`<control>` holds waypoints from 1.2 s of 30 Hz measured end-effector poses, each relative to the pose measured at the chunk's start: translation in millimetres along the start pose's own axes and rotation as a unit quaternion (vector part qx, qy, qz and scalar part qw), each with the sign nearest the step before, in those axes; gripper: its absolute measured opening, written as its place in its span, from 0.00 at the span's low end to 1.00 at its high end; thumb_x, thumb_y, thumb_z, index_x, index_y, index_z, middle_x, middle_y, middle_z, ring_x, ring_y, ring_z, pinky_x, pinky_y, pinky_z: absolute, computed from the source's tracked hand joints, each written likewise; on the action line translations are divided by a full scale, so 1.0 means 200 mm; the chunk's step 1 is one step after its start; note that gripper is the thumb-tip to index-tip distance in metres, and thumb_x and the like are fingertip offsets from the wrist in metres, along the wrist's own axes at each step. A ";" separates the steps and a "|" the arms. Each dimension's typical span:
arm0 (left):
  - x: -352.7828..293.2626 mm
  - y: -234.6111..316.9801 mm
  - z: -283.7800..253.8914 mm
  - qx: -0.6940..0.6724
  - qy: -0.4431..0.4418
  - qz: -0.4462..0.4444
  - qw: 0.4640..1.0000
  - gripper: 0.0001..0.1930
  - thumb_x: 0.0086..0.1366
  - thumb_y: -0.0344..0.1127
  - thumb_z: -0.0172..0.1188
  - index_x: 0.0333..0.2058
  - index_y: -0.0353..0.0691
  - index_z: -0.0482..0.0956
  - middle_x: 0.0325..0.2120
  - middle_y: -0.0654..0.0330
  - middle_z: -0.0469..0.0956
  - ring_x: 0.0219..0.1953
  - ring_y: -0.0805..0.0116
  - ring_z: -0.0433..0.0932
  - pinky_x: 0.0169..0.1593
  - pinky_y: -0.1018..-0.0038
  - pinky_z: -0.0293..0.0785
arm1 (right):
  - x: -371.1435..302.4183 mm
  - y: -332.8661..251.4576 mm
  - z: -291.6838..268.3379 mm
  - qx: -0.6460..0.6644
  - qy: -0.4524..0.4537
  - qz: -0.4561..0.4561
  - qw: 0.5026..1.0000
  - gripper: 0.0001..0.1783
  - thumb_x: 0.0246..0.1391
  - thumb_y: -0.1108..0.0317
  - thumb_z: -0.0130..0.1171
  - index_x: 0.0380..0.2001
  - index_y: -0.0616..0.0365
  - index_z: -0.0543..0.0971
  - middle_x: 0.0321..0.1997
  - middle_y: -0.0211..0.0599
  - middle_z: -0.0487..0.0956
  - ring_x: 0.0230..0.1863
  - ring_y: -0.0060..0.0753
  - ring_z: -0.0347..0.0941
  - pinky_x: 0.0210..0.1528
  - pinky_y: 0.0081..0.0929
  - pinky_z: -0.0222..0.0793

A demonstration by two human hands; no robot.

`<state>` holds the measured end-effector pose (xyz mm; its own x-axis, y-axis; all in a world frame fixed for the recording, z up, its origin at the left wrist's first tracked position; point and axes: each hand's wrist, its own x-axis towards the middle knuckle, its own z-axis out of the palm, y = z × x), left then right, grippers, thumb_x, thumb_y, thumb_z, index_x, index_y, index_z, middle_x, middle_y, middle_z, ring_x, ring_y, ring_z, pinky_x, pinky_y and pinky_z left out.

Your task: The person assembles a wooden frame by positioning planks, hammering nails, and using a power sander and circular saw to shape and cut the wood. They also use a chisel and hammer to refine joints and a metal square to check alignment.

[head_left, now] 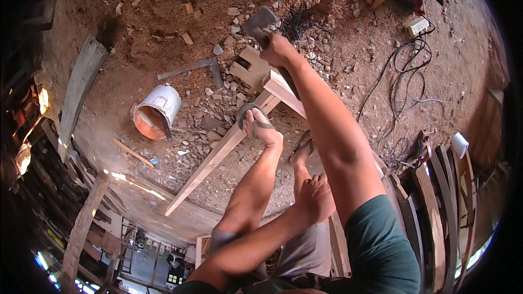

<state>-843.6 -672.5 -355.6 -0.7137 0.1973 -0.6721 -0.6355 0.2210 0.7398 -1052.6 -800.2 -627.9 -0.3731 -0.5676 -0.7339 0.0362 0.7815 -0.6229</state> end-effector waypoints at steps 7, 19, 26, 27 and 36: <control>0.01 0.07 0.03 -0.171 -0.052 -0.062 0.982 0.20 0.76 0.44 0.53 0.58 0.38 0.72 0.51 0.51 0.76 0.55 0.61 0.74 0.61 0.61 0.66 | 0.05 -0.32 0.53 0.034 0.151 0.070 0.985 0.21 0.58 0.70 0.55 0.54 0.65 0.72 0.46 0.62 0.82 0.52 0.60 0.80 0.55 0.51 0.77; -0.03 0.07 0.33 0.163 -0.180 -0.143 0.960 0.21 0.67 0.43 0.59 0.53 0.34 0.79 0.55 0.38 0.77 0.60 0.43 0.76 0.61 0.53 0.74 | -1.39 0.64 0.10 0.111 0.078 0.139 0.981 0.22 0.59 0.66 0.59 0.56 0.61 0.78 0.50 0.59 0.83 0.52 0.57 0.81 0.56 0.46 0.75; -0.46 0.01 0.29 0.152 0.053 -0.139 0.977 0.26 0.68 0.42 0.61 0.60 0.34 0.73 0.55 0.37 0.77 0.61 0.41 0.75 0.64 0.54 0.72 | -3.13 1.72 -0.37 -0.056 0.231 0.302 0.923 0.24 0.52 0.69 0.58 0.54 0.62 0.80 0.47 0.61 0.84 0.50 0.60 0.82 0.55 0.44 0.76; -0.51 -0.01 0.30 0.098 0.086 -0.115 0.985 0.24 0.67 0.39 0.62 0.58 0.34 0.74 0.54 0.39 0.78 0.59 0.41 0.77 0.63 0.56 0.72 | -3.39 1.81 -0.32 -0.056 0.247 0.351 0.902 0.23 0.52 0.68 0.58 0.52 0.63 0.81 0.48 0.61 0.83 0.51 0.59 0.82 0.55 0.44 0.76; -1.19 -0.17 0.24 0.108 0.167 -0.196 0.960 0.21 0.66 0.37 0.62 0.56 0.35 0.77 0.47 0.43 0.83 0.50 0.51 0.84 0.54 0.60 0.78 | -4.01 1.66 0.56 0.252 0.316 0.345 0.847 0.17 0.56 0.62 0.64 0.45 0.62 0.84 0.41 0.50 0.85 0.46 0.40 0.83 0.51 0.35 0.76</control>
<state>-637.7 -681.0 -222.0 -0.5091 -0.2514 -0.8232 -0.8247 0.4162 0.3830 -637.5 -114.0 -277.0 -0.5178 0.3567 -0.7776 0.7801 0.5699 -0.2581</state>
